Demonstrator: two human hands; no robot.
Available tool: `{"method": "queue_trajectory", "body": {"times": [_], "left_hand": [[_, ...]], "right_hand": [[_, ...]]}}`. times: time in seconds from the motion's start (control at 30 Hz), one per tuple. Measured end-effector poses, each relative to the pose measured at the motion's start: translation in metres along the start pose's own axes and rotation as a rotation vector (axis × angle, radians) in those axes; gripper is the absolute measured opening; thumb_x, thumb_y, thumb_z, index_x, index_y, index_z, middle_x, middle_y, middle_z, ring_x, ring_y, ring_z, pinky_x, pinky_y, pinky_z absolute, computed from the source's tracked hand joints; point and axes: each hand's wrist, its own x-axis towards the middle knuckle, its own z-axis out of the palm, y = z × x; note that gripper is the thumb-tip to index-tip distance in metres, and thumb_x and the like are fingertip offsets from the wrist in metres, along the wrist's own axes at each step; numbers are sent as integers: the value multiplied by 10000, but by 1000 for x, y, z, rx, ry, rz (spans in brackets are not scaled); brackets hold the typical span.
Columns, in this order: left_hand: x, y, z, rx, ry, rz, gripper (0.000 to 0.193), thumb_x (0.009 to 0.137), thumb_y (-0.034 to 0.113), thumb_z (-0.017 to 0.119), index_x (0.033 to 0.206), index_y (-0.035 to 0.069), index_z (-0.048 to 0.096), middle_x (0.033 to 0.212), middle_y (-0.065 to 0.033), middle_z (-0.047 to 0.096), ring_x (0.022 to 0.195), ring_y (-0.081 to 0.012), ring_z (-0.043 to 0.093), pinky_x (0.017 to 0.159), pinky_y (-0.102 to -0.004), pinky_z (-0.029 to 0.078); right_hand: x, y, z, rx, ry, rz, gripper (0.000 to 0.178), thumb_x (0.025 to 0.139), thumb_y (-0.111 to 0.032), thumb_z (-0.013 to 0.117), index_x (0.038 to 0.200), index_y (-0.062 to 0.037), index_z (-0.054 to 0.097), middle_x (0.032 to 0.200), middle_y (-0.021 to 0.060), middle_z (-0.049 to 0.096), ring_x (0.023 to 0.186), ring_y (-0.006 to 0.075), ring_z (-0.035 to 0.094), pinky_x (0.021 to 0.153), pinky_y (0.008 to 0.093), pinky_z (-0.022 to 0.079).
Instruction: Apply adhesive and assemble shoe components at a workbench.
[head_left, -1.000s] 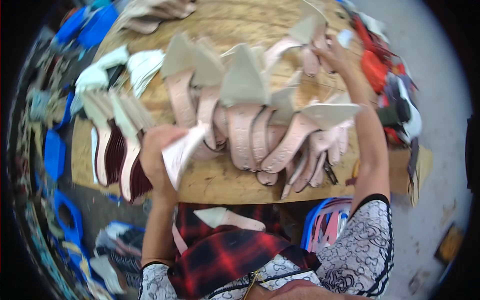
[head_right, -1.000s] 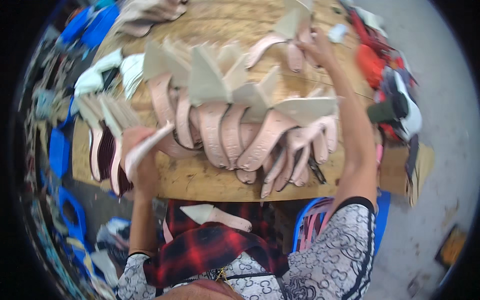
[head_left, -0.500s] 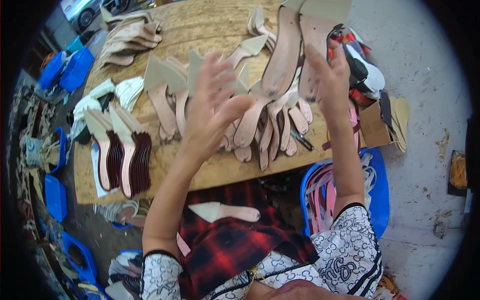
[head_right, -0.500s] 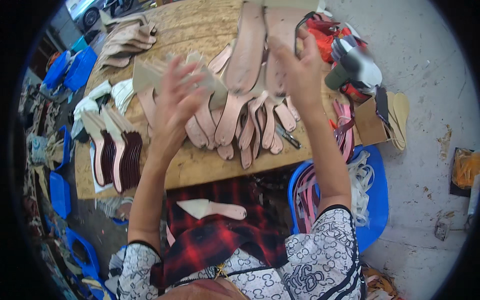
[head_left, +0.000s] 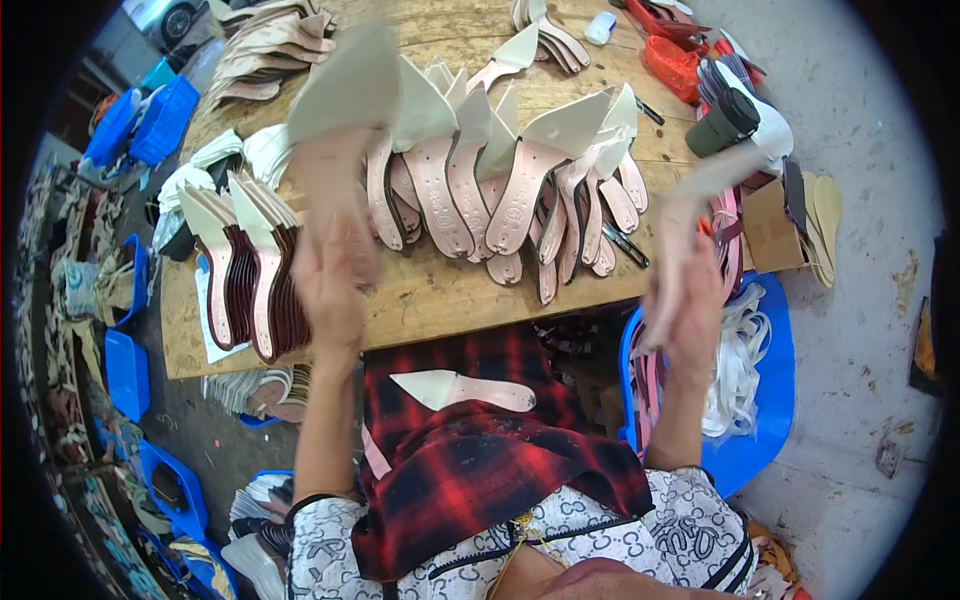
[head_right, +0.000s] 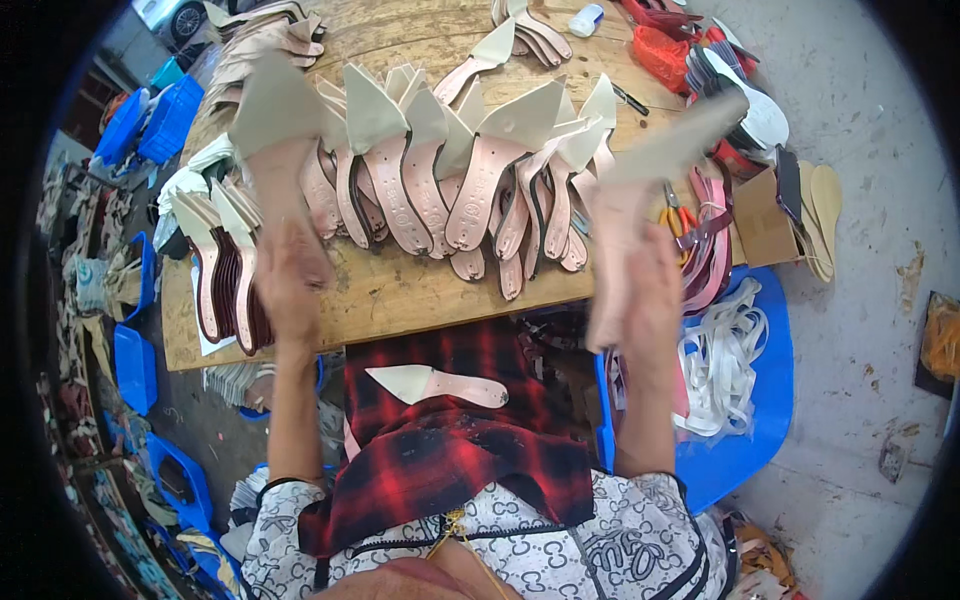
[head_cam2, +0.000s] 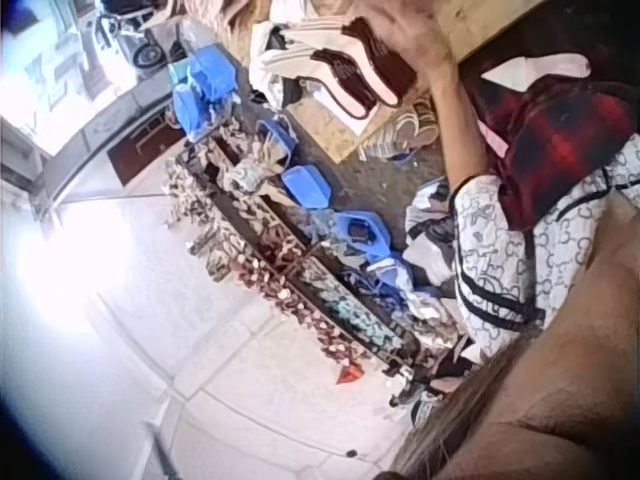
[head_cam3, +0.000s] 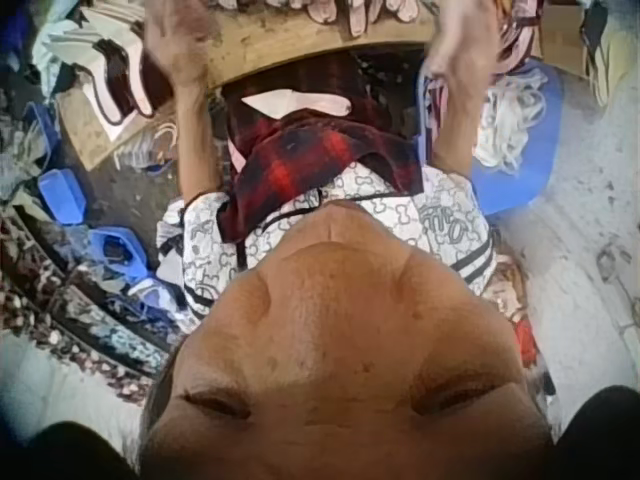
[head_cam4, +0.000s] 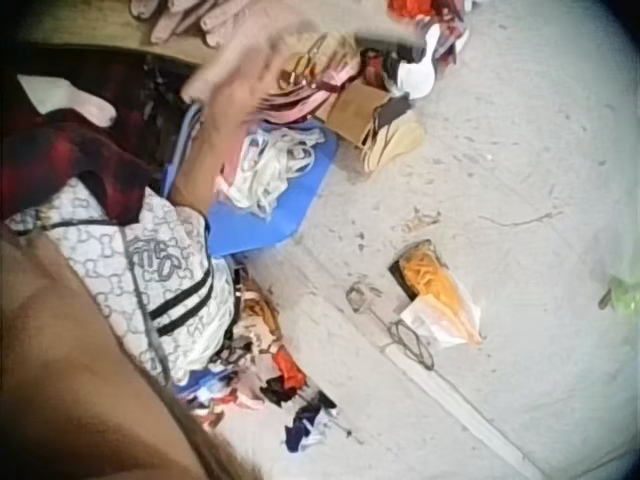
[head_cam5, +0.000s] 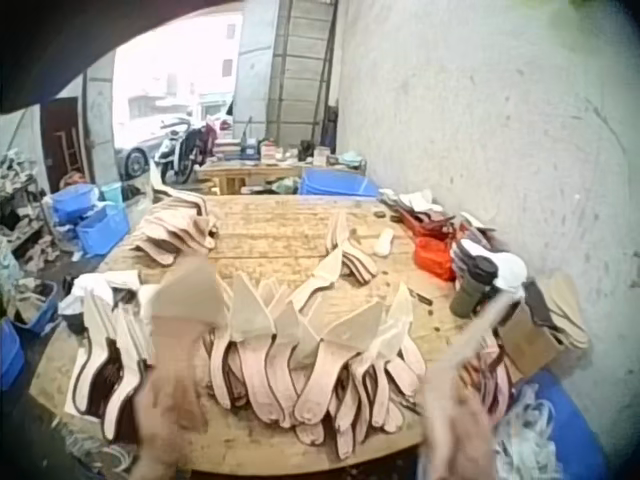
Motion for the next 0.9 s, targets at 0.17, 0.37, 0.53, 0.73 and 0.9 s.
{"method": "queue_trajectory", "body": {"times": [0.17, 0.37, 0.53, 0.73, 0.9], "left_hand": [[28, -57, 20, 497, 121, 119, 585, 992, 374, 462, 1324, -103, 389, 1399, -212, 368, 1308, -308, 340, 1110, -399, 214], [-36, -76, -25, 656, -89, 217, 786, 930, 543, 482, 1426, -35, 289, 1454, -245, 298, 1356, -378, 284, 1121, -465, 197], [-52, -77, -26, 831, -212, 87, 833, 865, 549, 566, 1424, -14, 311, 1449, -234, 311, 1324, -406, 314, 1086, -495, 241], [-47, -79, -23, 1131, -284, 9, 893, 763, 503, 700, 1408, -1, 343, 1426, -215, 353, 1331, -388, 315, 1075, -507, 226], [-40, -71, -19, 1216, -329, -112, 934, 724, 420, 744, 1427, -10, 304, 1439, -220, 343, 1348, -382, 302, 1085, -499, 207]], "right_hand": [[53, 58, 103, -449, -218, -155, 277, 931, -188, 572, 1121, 14, 580, 989, 102, 616, 886, 166, 588, 757, 303, 465], [145, -12, 62, -1027, -35, -471, 306, 897, -263, 578, 771, 9, 641, 643, 107, 592, 556, 189, 562, 567, 321, 427], [346, 44, 59, -768, -302, -116, 424, 880, -443, 617, 914, -22, 650, 734, 44, 638, 625, 111, 572, 556, 266, 469], [443, 160, 97, -892, -425, 180, 440, 880, -465, 633, 1041, -56, 606, 882, 43, 654, 650, 84, 582, 551, 222, 486], [450, 174, 107, -674, -443, -66, 272, 945, -321, 562, 943, -62, 646, 725, 13, 619, 622, 94, 592, 552, 211, 465]]}}
